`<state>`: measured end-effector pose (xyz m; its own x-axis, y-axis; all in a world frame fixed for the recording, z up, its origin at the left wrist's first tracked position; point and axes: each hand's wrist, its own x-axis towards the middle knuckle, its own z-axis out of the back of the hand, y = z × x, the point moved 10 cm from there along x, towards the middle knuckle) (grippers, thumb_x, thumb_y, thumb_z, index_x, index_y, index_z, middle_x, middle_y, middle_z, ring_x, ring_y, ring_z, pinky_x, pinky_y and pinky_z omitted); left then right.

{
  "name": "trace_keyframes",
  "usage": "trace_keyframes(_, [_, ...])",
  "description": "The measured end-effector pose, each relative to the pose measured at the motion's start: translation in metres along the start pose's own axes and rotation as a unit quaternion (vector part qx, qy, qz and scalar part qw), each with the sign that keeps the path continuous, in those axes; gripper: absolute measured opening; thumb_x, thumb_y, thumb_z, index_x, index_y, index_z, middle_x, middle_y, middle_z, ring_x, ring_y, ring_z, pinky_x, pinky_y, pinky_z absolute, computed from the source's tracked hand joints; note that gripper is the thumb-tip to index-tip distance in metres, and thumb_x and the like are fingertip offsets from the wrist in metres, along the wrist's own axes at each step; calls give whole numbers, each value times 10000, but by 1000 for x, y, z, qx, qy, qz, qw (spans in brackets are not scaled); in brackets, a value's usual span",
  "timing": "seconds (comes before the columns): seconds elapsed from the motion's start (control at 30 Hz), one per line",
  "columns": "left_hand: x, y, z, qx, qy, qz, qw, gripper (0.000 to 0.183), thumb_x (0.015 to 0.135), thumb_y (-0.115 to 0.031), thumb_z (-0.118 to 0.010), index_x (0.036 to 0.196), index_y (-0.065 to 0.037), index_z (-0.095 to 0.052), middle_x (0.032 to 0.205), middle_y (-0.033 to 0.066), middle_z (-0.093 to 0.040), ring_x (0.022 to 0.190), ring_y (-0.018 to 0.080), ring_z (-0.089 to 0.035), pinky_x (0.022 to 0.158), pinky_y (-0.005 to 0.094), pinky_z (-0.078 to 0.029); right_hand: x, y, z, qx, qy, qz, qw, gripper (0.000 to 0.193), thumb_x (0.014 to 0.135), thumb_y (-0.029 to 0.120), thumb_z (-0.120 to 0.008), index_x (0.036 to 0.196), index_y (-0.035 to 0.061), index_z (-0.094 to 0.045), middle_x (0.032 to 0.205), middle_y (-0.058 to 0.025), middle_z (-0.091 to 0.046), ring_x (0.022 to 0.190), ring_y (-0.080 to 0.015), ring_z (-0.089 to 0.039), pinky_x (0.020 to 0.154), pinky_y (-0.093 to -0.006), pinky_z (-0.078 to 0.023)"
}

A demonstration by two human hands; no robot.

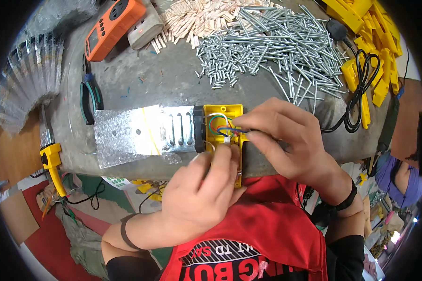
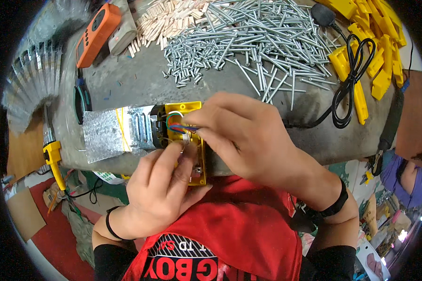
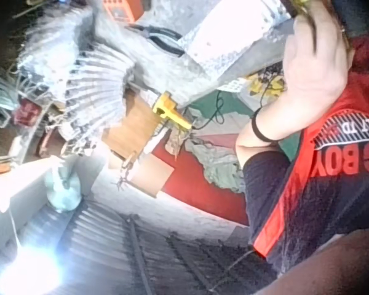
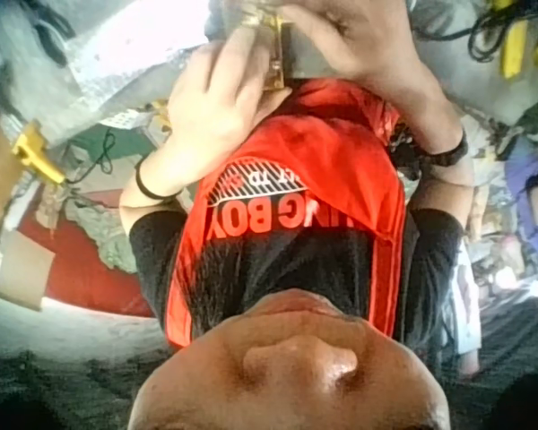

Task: Assembling the internal components and housing of a yellow handheld electronic device, including wiring, soldering, and screw fastening.

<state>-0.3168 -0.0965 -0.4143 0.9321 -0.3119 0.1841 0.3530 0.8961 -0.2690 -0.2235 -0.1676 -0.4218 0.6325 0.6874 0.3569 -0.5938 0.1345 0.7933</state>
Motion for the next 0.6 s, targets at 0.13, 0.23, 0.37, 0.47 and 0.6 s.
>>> trace_keyframes(0.13, [2, -7, -4, 31, -2, -18, 999, 576, 686, -267, -805, 1119, 82, -655, 1222, 220, -585, 989, 334, -650, 787, 365, -571, 4, -6, -9, 15, 80, -56, 995, 199, 818, 25, -667, 1014, 58, -667, 874, -118, -616, 769, -309, -633, 654, -370, -514])
trace_keyframes(0.23, [-2, -6, -6, 21, -5, -15, 1000, 573, 687, -260, -800, 1119, 87, -653, 1228, 223, -589, 1026, 338, -656, 811, 356, -570, 1, -2, -8, 69, 100, -17, 992, 163, 814, 24, -673, 974, 49, -651, 866, -122, -612, 762, -320, -627, 650, -375, -508])
trace_keyframes(0.37, [-2, -5, -5, 16, -8, -7, 1000, 573, 688, -258, -790, 1124, 88, -651, 1230, 217, -589, 1027, 321, -656, 795, 344, -571, 3, -7, -6, 41, 78, -32, 996, 110, 816, 16, -667, 919, 33, -629, 858, -123, -619, 757, -325, -627, 645, -373, -507])
trace_keyframes(0.47, [-2, -8, -3, 54, -6, -12, 998, 580, 686, -253, -783, 1134, 89, -645, 1253, 210, -576, 1024, 309, -651, 786, 340, -571, 2, -8, -7, -10, 25, -59, 998, 125, 822, 9, -655, 944, 33, -641, 856, -124, -633, 751, -326, -629, 648, -376, -513])
trace_keyframes(0.6, [-3, -7, -7, 52, 6, -5, 999, 577, 678, -251, -782, 1134, 77, -649, 1249, 202, -580, 1021, 304, -646, 783, 340, -570, -1, -14, -9, 8, 34, -122, 992, 145, 824, 6, -649, 963, 47, -646, 849, -118, -639, 736, -317, -630, 635, -383, -512])
